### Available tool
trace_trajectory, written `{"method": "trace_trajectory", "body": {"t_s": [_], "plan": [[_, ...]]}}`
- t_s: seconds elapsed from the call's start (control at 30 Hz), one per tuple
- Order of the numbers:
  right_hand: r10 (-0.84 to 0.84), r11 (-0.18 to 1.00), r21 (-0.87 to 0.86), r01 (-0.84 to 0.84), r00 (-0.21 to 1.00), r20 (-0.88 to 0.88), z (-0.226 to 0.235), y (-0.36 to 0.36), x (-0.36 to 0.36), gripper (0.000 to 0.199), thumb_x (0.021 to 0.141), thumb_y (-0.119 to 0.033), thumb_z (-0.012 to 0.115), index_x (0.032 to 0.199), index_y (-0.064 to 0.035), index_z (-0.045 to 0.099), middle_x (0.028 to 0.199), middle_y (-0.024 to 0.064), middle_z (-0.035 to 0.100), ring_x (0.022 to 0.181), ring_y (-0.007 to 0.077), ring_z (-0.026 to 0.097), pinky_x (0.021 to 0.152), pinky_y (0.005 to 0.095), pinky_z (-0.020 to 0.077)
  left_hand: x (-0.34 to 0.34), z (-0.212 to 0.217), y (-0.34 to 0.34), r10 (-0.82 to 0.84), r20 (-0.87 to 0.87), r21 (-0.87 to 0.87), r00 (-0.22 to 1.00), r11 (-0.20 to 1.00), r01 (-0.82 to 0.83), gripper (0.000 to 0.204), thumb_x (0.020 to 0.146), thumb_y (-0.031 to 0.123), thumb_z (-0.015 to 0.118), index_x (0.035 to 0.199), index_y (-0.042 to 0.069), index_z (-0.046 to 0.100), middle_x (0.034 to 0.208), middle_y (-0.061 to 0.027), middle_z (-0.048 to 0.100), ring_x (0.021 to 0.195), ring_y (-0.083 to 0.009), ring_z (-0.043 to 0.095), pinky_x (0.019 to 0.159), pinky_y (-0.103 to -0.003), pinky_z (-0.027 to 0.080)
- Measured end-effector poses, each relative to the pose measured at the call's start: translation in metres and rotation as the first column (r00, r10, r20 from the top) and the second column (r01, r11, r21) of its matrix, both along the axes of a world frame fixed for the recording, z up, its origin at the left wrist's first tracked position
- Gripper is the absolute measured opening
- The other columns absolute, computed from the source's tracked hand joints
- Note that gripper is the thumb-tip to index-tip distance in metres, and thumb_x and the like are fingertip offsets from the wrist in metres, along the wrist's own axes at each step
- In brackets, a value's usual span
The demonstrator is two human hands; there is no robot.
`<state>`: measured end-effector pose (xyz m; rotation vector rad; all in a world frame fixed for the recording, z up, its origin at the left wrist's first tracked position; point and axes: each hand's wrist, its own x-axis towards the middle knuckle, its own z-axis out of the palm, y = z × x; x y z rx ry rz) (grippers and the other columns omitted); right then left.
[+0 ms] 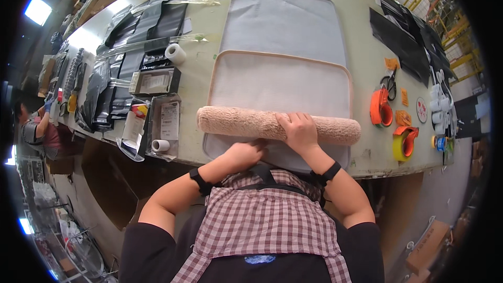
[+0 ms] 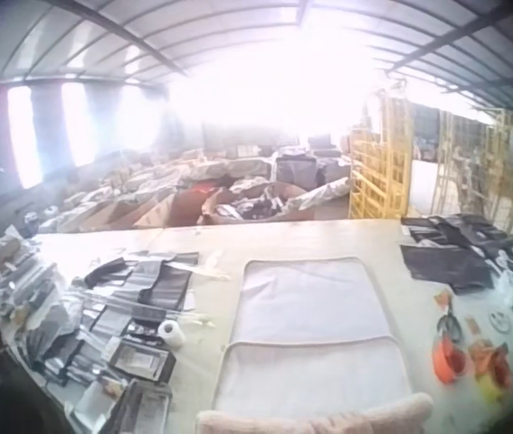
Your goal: The person retrieves a mat from a box, rolls it up, wraps it in clear plastic film, inserts it into a long black plastic bag, and applies a label and green tape to the end.
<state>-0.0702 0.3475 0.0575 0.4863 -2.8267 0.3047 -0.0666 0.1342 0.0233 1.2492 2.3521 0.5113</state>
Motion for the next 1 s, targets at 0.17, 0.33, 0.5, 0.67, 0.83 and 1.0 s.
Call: {"method": "trace_trajectory", "body": {"t_s": [0.17,0.33,0.5,0.67,0.83,1.0], "plan": [[0.019,1.000,-0.026,-0.014,0.982,0.188,0.014,0.013,-0.004,0.050,0.067,-0.022,0.073,0.115,-0.0140,0.058,0.100,0.0105,0.060,0.099,0.0275,0.055,0.086,0.0384,0.0429,-0.018,0.061,0.010,-0.067,-0.476,0.043,0.877,0.994,0.100,0.006,0.077,0.015,0.053,0.080,0.012,0.057,0.101,-0.0051,0.059,0.104,-0.0216,0.053,0.083,-0.039,0.042],[0.399,0.779,-0.626,0.031,0.747,0.533,0.024,0.044,-0.032,0.040,0.088,-0.028,0.057,0.120,-0.0041,0.055,0.121,0.0199,0.053,0.112,0.0361,0.050,0.097,0.0443,0.0380,-0.061,0.045,0.019,0.359,-0.366,0.245,0.858,0.927,-0.284,0.006,0.080,0.014,0.054,0.083,0.012,0.058,0.081,-0.0071,0.064,0.070,-0.0285,0.062,0.058,-0.038,0.048],[0.041,0.988,-0.152,-0.011,0.980,0.196,0.076,0.049,0.012,0.050,0.082,-0.032,0.064,0.123,-0.0046,0.051,0.124,0.0137,0.050,0.116,0.0307,0.047,0.099,0.0402,0.0371,-0.112,0.041,0.024,0.288,-0.282,0.219,0.915,0.948,-0.231,0.008,0.085,0.016,0.053,0.086,0.011,0.059,0.071,-0.0136,0.063,0.068,-0.0345,0.061,0.059,-0.045,0.046],[-0.140,0.941,0.296,0.165,0.985,-0.104,0.013,0.081,0.010,0.044,0.077,-0.018,0.064,0.116,-0.0035,0.051,0.115,0.0093,0.053,0.108,0.0249,0.052,0.093,0.0372,0.0404,-0.160,0.029,0.039,0.220,-0.066,0.113,0.973,0.971,-0.211,0.016,0.088,0.021,0.052,0.100,0.014,0.061,0.081,-0.0155,0.064,0.081,-0.0352,0.061,0.067,-0.046,0.046],[-0.243,0.958,0.135,0.255,0.965,-0.098,-0.009,0.102,-0.003,0.031,0.074,-0.008,0.059,0.104,-0.0031,0.056,0.099,0.0084,0.060,0.096,0.0242,0.057,0.085,0.0362,0.0452,-0.130,0.052,0.038,0.228,-0.534,0.202,0.814,0.969,-0.140,0.040,0.075,0.031,0.071,0.111,0.018,0.059,0.098,-0.0095,0.064,0.104,-0.0274,0.055,0.077,-0.042,0.046],[-0.143,0.989,0.039,0.141,0.987,0.070,0.012,0.108,-0.015,0.048,0.059,-0.015,0.072,0.104,-0.0044,0.057,0.100,0.0102,0.060,0.093,0.0289,0.058,0.083,0.0372,0.0467,-0.116,0.051,0.000,0.196,-0.473,-0.061,0.859,0.965,-0.254,0.085,0.044,0.037,0.087,0.119,0.020,0.050,0.095,-0.0090,0.063,0.098,-0.0267,0.058,0.076,-0.042,0.047]]}}
